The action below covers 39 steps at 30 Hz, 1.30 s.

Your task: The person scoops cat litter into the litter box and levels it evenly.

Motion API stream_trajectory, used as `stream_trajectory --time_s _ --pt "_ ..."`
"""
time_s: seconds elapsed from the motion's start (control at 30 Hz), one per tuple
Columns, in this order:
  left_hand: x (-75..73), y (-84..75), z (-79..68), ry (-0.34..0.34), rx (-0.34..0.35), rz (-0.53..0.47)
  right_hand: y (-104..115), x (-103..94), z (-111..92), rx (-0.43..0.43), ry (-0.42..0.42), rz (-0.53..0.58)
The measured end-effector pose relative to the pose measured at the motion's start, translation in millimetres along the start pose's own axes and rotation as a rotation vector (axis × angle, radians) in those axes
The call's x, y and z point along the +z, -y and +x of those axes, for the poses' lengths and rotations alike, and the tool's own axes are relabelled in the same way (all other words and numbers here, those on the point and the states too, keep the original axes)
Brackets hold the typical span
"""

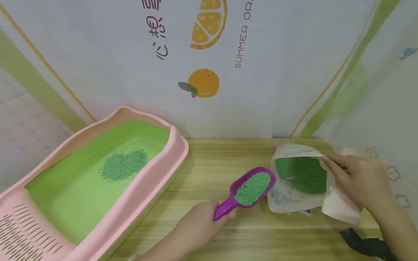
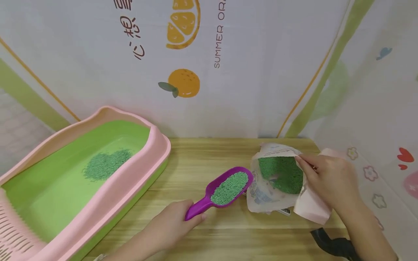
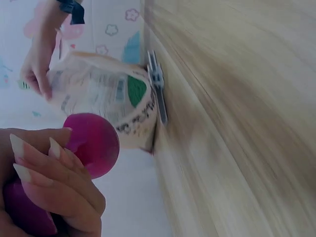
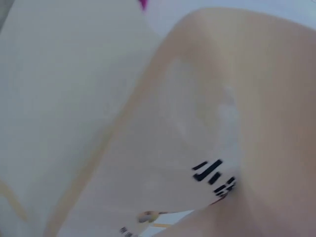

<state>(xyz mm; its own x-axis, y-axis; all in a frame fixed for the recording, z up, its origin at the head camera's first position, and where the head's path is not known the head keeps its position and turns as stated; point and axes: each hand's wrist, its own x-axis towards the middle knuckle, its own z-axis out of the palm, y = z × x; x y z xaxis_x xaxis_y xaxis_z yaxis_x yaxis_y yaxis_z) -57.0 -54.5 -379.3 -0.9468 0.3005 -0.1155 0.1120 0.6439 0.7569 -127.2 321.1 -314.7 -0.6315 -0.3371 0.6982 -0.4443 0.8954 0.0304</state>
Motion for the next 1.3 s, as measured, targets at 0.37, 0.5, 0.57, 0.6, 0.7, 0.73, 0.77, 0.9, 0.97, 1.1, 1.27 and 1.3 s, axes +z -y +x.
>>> stream_trajectory --time_s 0.37,0.5,0.57,0.6,0.7,0.73,0.77,0.9,0.97,1.1,1.27,1.3 --pt "-41.5 16.4 -36.7 -0.078 -0.075 0.051 7.9 -1.2 -7.0 0.156 0.045 -0.013" --pt "-60.2 14.0 -48.8 -0.135 -0.121 0.081 10.2 -0.2 -9.5 0.182 0.043 -0.008" --pt "-70.1 13.6 -54.5 -0.178 -0.119 0.099 11.3 0.6 -10.4 0.178 0.025 -0.014" --pt "-75.7 13.2 -57.3 -0.189 -0.118 0.1 11.9 0.7 -10.4 0.184 0.027 -0.019" --pt "-92.0 15.0 -66.4 -0.217 -0.121 0.099 14.2 0.8 -10.5 0.224 0.049 -0.018" --pt "-97.6 16.0 -69.5 -0.224 -0.13 0.106 14.5 1.3 -10.9 0.225 0.048 -0.015" --pt "-103.2 16.8 -72.6 -0.225 -0.154 0.107 14.7 1.7 -11.3 0.232 0.052 -0.011" --pt "-123.8 20.7 -81.7 -0.239 -0.266 0.12 14.6 3.3 -14.6 0.251 0.053 0.038" --pt "-132.9 24.8 -84.8 -0.235 -0.273 0.127 15.0 3.5 -17.4 0.283 0.061 0.071" --pt "-147.8 36.0 -90.8 -0.24 -0.248 0.13 17.9 3.2 -18.5 0.329 0.074 0.12" --pt "-165.5 51.2 -102.3 -0.245 -0.277 0.087 21.1 7.1 -10.1 0.225 -0.01 0.124" --pt "-169.8 53.6 -104.7 -0.254 -0.283 0.09 21.0 8.2 -8.5 0.209 -0.026 0.132"
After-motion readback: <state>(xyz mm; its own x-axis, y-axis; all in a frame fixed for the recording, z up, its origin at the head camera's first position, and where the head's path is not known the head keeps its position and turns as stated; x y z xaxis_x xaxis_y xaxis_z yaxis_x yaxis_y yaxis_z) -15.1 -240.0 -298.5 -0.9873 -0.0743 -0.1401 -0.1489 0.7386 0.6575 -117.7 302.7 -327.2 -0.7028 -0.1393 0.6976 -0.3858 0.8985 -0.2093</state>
